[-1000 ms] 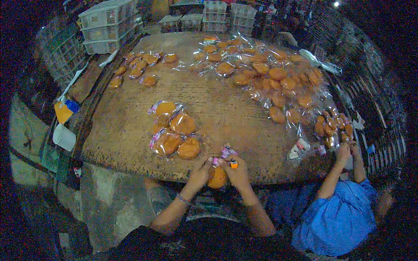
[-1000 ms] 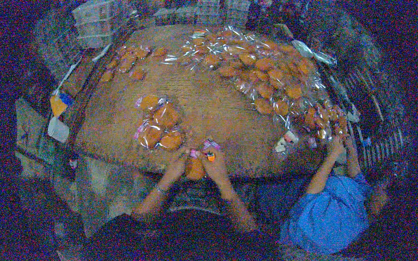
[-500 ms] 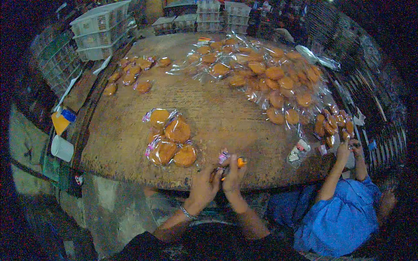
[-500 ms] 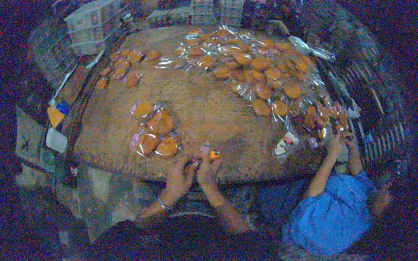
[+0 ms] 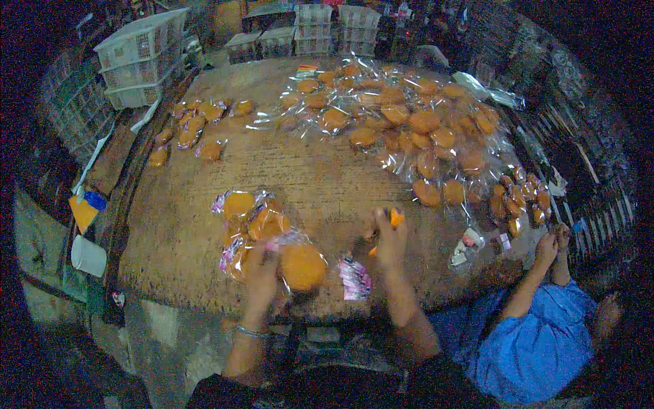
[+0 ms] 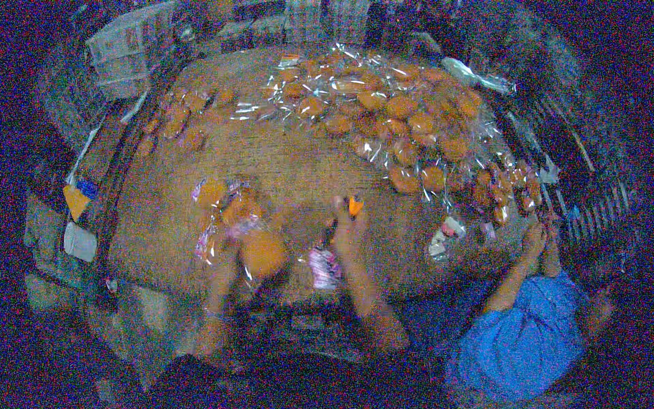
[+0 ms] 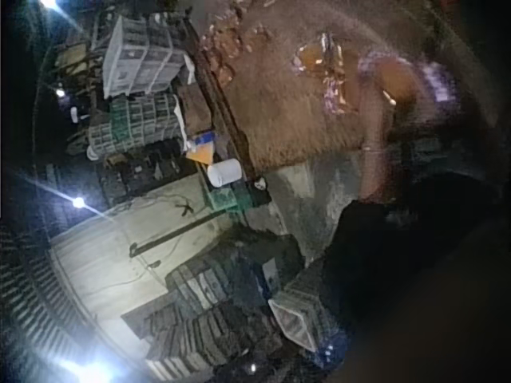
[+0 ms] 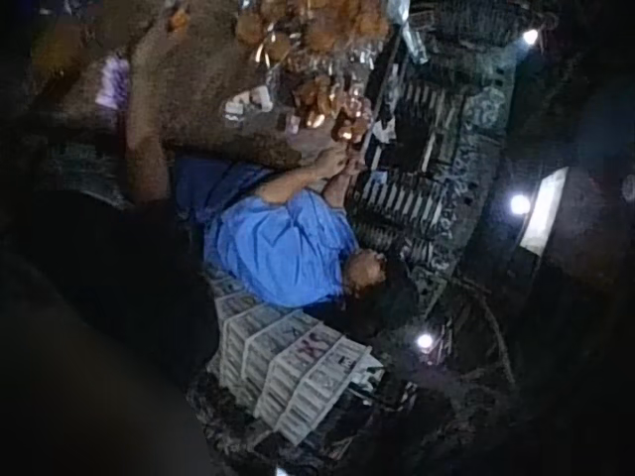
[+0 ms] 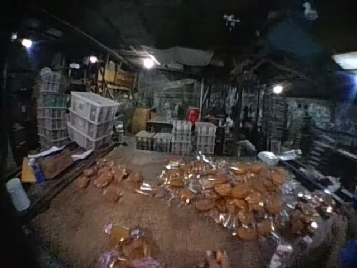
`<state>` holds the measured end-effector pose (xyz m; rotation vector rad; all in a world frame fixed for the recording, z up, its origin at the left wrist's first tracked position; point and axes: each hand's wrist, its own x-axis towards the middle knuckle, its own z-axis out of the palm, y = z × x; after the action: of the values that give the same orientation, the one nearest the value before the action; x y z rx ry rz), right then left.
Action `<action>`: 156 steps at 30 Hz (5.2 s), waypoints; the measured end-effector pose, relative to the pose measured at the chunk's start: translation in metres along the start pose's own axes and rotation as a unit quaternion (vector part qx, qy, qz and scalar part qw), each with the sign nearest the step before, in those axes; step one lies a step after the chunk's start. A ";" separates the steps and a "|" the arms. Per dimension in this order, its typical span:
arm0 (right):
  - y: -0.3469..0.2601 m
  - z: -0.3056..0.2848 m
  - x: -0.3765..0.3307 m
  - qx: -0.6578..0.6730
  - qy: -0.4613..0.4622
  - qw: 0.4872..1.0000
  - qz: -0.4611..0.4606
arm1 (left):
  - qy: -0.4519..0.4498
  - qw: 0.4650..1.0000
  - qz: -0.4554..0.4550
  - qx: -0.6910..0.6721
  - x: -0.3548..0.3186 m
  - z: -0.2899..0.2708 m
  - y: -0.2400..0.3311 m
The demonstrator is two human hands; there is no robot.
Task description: The person places round buns into clear plastic bags and seals them with a handheld heat sealer. They repeat this process for multiple buns, arranging the sealed packages on the table.
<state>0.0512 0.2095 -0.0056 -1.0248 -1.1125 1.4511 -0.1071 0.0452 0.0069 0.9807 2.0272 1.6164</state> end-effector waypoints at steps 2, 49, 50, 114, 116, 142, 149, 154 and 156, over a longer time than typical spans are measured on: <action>-0.005 -0.002 0.059 -0.186 0.013 0.963 -0.194 | 0.123 0.991 -0.019 -0.058 0.021 -0.026 -0.010; -0.078 -0.016 -0.059 0.183 -0.206 0.958 0.076 | -0.370 0.907 -0.035 -0.196 -0.068 -0.034 0.016; -0.068 -0.021 -0.059 0.216 -0.221 0.950 0.048 | -0.391 0.887 -0.056 -0.239 -0.069 -0.036 0.015; -0.028 -0.016 -0.145 -0.003 -0.103 0.991 0.090 | -0.228 0.970 0.007 -0.086 -0.083 0.019 0.017; -0.025 -0.015 -0.144 -0.086 -0.151 0.985 -0.001 | -0.220 0.966 0.072 -0.115 -0.080 0.018 0.021; 0.043 -0.049 -0.122 -0.280 -0.161 0.943 -0.077 | -0.112 0.990 -0.079 -0.024 -0.117 0.026 -0.004; 0.056 -0.051 -0.067 -0.528 -0.150 0.818 -0.170 | -0.115 0.992 -0.058 -0.010 -0.110 0.018 -0.023; 0.067 -0.044 -0.063 -0.572 -0.163 0.798 -0.093 | -0.168 0.982 -0.083 0.020 -0.109 0.019 -0.031; 0.063 -0.043 -0.068 -0.536 -0.124 0.824 -0.139 | -0.157 0.984 -0.079 0.008 -0.108 0.019 -0.029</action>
<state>0.0891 0.1425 -0.0724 -1.3290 -2.2817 0.6422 -0.0283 -0.0211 -0.0410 0.9835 1.8537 1.2754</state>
